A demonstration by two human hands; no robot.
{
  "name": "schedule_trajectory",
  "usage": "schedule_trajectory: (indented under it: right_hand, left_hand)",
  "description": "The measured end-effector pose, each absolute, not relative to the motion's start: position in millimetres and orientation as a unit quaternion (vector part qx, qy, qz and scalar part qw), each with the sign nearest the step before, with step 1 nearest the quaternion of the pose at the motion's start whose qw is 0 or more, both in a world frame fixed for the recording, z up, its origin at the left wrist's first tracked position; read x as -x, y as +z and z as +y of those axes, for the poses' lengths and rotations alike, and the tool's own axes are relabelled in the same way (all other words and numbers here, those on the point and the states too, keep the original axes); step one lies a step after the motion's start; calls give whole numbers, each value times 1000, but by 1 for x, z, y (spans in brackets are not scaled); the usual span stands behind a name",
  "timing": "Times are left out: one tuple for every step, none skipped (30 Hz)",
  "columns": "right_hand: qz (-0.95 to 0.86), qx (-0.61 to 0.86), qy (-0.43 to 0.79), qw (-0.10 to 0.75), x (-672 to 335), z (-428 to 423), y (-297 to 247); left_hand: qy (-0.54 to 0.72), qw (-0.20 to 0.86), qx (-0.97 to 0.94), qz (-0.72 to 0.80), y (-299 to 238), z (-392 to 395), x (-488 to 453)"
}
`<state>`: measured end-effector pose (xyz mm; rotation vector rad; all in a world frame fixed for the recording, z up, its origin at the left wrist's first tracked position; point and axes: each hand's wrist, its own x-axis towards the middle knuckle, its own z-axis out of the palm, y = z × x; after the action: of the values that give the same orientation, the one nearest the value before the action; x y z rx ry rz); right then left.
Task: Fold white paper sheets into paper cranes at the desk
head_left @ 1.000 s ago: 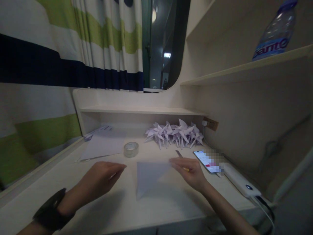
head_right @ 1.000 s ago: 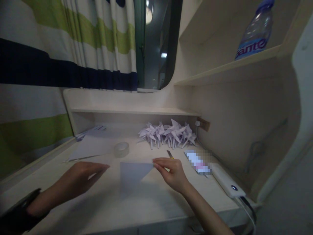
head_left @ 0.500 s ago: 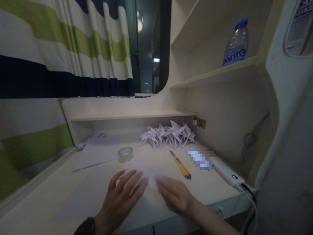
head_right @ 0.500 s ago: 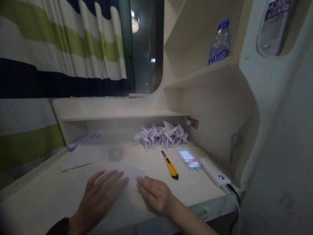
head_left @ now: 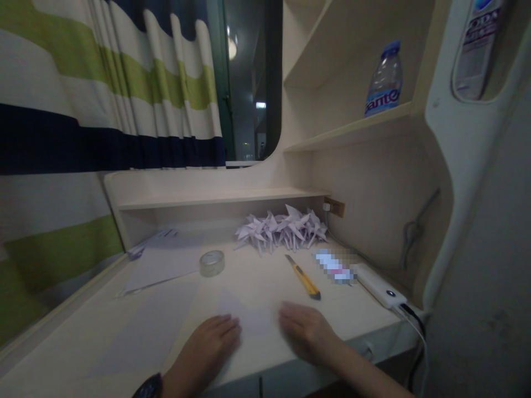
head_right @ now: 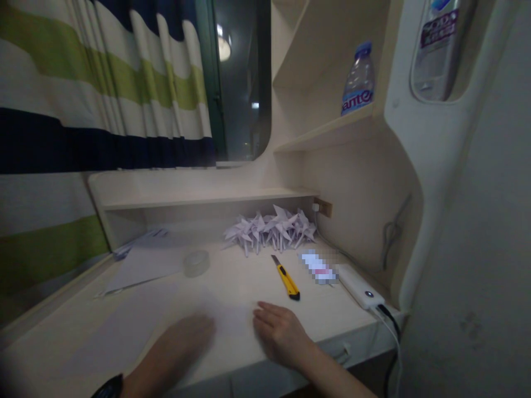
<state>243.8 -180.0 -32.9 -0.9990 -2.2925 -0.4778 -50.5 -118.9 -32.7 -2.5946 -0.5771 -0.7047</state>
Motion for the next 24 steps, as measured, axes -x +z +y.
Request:
schedule_trajectory:
  right_hand:
    - [-843, 407, -189, 298, -249, -178, -29]
    - [-815, 456, -195, 300, -254, -175, -24]
    - [-774, 520, -198, 302, -259, -171, -18]
    - [-734, 582, -193, 290, -264, -167, -12]
    - [-707, 632, -176, 263, -267, -163, -7]
    - [-688, 669, -154, 234, -270, -158, -2]
    - [-674, 697, -130, 205, -272, -153, 1]
    - [-662, 718, -114, 182, -273, -149, 3]
    - [-655, 730, -105, 164, -273, -144, 4]
    - [-651, 738, -99, 149, -273, -140, 3]
    - [-646, 744, -97, 138, -272, -135, 2]
    - [-643, 748, -98, 130, -272, -131, 1]
    - [-640, 751, -100, 125, -271, -126, -1]
    - [-638, 754, -102, 120, -271, -121, -2]
    - [-636, 756, -103, 114, -270, -117, -3]
    - [-635, 758, -102, 106, -270, -113, -4]
    - [-632, 763, -98, 96, -270, -109, -5]
    - [-629, 767, -95, 89, -271, -105, -6]
    - [-626, 769, -95, 87, -271, -102, -6]
    - [-626, 769, -95, 89, -272, -100, -7]
    - [-629, 766, -94, 95, -273, -99, -7]
    - [-635, 760, -90, 102, -274, -100, -8]
    - [-647, 750, -81, 110, -275, -101, -8]
    - [-665, 734, -70, 120, -275, -104, -9]
  left_hand:
    - [-249, 181, 927, -217, -30, -119, 50]
    - [-245, 170, 927, -226, -27, -119, 48]
    - [-240, 162, 929, -233, -23, -117, 46]
    - [-232, 154, 930, -239, -19, -115, 42]
    - [-219, 143, 934, -242, -16, -112, 38]
    - [-202, 130, 939, -246, -14, -107, 33]
    - [-190, 117, 941, -253, -13, -103, 28]
    - [-180, 103, 942, -264, -13, -98, 24]
    - [-166, 87, 944, -272, -14, -93, 19]
    - [-158, 75, 944, -279, -16, -89, 15]
    - [-150, 63, 946, -281, -18, -86, 12]
    - [-146, 55, 947, -282, -21, -84, 10]
    - [-149, 50, 946, -283, -24, -82, 8]
    - [-156, 48, 946, -281, -26, -82, 7]
    - [-168, 50, 944, -280, -28, -82, 7]
    - [-181, 53, 942, -276, -30, -82, 6]
    - [-191, 55, 942, -270, -30, -83, 6]
    - [-199, 56, 943, -262, -30, -84, 6]
    - [-204, 55, 944, -253, -30, -85, 5]
    - [-208, 54, 946, -244, -29, -86, 5]
    - [-211, 53, 947, -236, -29, -86, 5]
    - [-213, 52, 948, -229, -29, -86, 5]
    - [-217, 53, 948, -226, -28, -85, 4]
    - [-222, 55, 947, -226, -29, -85, 4]
